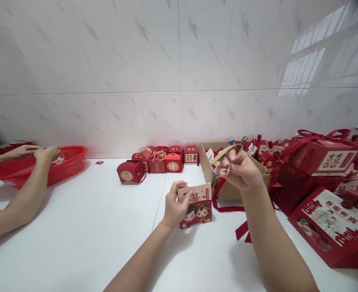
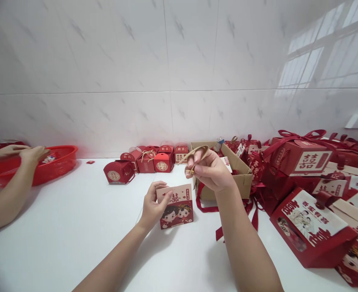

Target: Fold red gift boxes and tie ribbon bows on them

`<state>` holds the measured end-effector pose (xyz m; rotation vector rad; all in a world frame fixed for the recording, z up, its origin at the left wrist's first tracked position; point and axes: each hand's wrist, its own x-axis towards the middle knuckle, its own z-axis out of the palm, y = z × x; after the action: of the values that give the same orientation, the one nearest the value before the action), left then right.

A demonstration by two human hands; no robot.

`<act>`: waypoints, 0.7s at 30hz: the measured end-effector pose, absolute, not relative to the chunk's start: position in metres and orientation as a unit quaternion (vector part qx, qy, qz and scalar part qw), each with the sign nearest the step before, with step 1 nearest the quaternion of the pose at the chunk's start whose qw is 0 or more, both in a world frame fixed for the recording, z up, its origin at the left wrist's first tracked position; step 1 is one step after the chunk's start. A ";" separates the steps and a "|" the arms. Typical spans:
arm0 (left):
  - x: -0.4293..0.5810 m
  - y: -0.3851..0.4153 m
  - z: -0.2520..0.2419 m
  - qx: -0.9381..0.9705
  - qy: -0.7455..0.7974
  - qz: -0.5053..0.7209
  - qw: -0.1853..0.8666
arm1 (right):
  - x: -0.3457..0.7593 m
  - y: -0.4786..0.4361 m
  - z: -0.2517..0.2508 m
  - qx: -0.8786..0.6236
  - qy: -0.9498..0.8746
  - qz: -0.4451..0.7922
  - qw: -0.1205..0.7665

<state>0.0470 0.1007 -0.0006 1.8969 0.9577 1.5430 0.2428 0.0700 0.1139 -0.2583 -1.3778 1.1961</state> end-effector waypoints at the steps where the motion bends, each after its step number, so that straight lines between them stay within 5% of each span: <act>1: 0.047 0.098 0.005 0.708 0.344 0.578 0.215 | 0.242 0.070 0.113 -0.106 -0.598 0.514 0.606; 7: 0.051 0.060 0.083 0.726 0.253 0.638 0.043 | 0.239 0.069 0.111 -0.070 -0.649 0.489 0.579; 15: 0.059 0.028 0.145 0.818 0.218 0.484 0.223 | 0.239 0.065 0.116 -0.040 -0.682 0.446 0.578; 21: 0.058 0.040 0.143 0.847 0.196 0.438 0.231 | 0.249 0.067 0.114 -0.053 -0.698 0.405 0.588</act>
<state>0.0582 0.0405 0.1431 2.3286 0.5379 1.2035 0.2487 0.0674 0.1141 -0.1225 -1.6274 0.9430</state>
